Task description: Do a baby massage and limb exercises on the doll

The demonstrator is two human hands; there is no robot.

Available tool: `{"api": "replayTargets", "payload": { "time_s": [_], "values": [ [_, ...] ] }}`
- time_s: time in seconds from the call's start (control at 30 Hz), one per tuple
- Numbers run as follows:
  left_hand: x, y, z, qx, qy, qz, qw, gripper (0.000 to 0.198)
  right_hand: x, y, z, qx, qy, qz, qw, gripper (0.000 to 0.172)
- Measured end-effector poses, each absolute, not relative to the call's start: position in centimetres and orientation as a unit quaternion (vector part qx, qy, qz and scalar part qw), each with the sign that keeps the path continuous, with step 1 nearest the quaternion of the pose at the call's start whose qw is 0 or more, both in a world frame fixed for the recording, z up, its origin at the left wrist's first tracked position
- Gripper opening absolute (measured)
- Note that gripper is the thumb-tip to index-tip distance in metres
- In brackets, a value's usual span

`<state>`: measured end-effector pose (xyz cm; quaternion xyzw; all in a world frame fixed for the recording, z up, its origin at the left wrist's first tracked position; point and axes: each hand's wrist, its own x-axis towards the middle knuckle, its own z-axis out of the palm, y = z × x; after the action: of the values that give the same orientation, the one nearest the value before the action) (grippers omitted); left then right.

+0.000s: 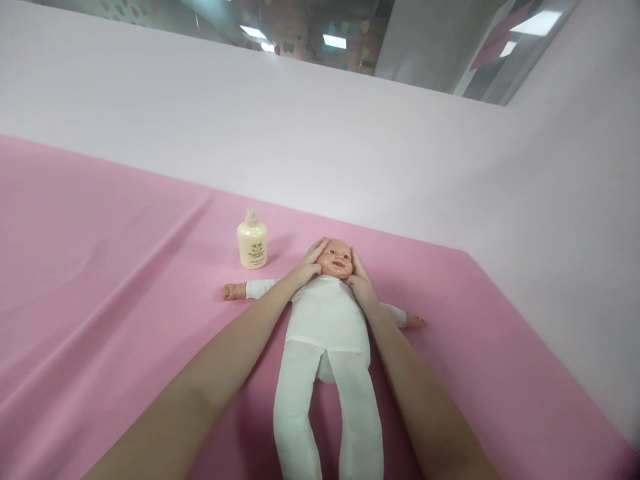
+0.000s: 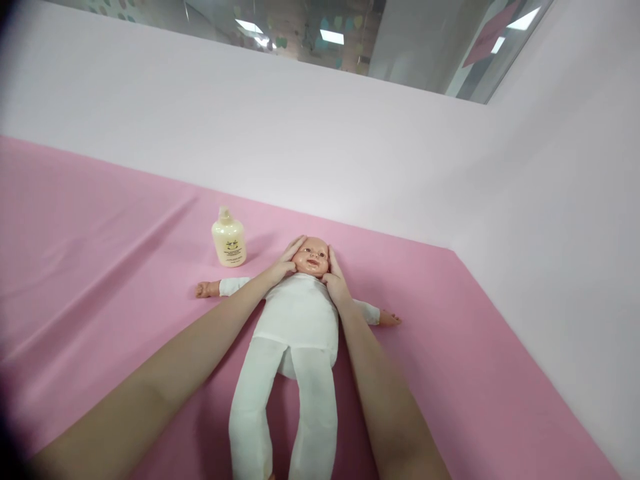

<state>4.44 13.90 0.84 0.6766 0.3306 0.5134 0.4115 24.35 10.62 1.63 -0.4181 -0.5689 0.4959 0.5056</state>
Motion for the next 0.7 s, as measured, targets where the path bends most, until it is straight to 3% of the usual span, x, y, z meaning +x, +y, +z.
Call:
{"api": "replayTargets", "payload": {
  "time_s": [0.23, 0.43, 0.57, 0.7],
  "values": [
    [5.0, 13.7, 1.4, 0.647, 0.357, 0.528, 0.418, 0.103, 23.6, 10.3, 2.5, -0.405, -0.532, 0.509, 0.542, 0.102],
    [3.6, 13.3, 6.1, 0.586, 0.399, 0.558, 0.431, 0.063, 23.4, 10.4, 2.5, -0.426, -0.497, 0.508, 0.559, 0.091],
    [0.3, 11.4, 11.8, 0.668, 0.37, 0.608, 0.218, 0.044, 23.3, 10.3, 2.5, -0.41, -0.497, 0.512, 0.568, 0.088],
    [-4.4, 10.3, 14.6, 0.653, 0.48, 0.586, 0.0, 0.037, 23.0, 10.1, 2.3, -0.407, -0.497, 0.514, 0.569, 0.089]
  ]
}}
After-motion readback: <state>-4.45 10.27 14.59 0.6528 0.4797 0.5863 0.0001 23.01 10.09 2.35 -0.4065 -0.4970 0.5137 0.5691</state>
